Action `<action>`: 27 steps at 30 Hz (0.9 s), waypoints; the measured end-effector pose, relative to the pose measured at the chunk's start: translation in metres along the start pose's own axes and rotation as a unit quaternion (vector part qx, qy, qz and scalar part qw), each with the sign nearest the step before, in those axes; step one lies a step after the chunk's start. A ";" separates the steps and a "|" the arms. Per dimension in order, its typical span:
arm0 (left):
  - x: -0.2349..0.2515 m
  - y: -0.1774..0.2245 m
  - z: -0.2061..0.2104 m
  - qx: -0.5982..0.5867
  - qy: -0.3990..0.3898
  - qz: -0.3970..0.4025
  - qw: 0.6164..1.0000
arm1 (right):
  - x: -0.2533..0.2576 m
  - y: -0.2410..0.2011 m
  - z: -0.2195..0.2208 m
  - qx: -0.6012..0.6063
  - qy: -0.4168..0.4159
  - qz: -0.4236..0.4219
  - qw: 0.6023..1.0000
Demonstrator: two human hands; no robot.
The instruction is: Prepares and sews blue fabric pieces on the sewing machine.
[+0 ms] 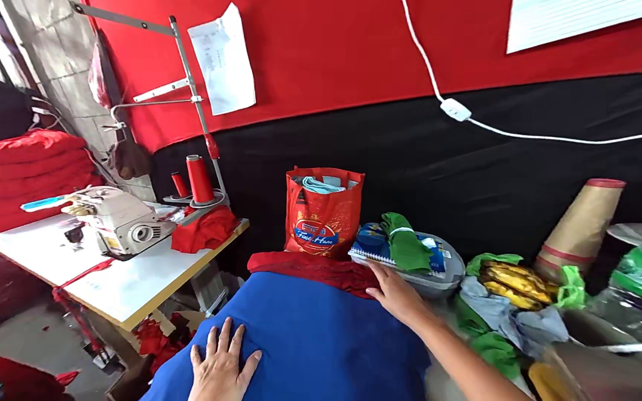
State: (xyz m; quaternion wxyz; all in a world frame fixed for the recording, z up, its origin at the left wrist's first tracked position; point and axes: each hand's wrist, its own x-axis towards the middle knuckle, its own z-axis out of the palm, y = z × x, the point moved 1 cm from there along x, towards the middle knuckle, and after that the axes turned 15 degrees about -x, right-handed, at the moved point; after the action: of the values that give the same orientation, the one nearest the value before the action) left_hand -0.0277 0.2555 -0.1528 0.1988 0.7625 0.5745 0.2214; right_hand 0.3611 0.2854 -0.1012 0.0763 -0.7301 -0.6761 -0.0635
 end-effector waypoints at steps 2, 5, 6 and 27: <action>0.002 -0.009 -0.004 -0.004 -0.010 0.005 1.000 | 0.003 -0.004 0.016 -0.008 0.004 0.003 1.000; 0.009 -0.012 -0.006 -0.004 -0.009 0.012 1.000 | -0.003 -0.007 0.022 -0.046 0.011 0.039 0.998; 0.010 -0.012 -0.005 0.000 -0.012 0.008 1.000 | -0.007 -0.007 0.022 -0.056 0.016 0.047 0.997; 0.032 -0.002 0.002 0.024 -0.028 -0.014 0.999 | -0.061 0.001 0.016 0.024 0.096 0.137 0.986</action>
State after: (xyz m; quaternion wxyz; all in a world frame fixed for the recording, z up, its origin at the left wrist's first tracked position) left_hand -0.0202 0.2870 -0.1515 0.1993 0.7645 0.5850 0.1834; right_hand 0.3573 0.2291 -0.1283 0.1662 -0.8042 -0.5606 -0.1063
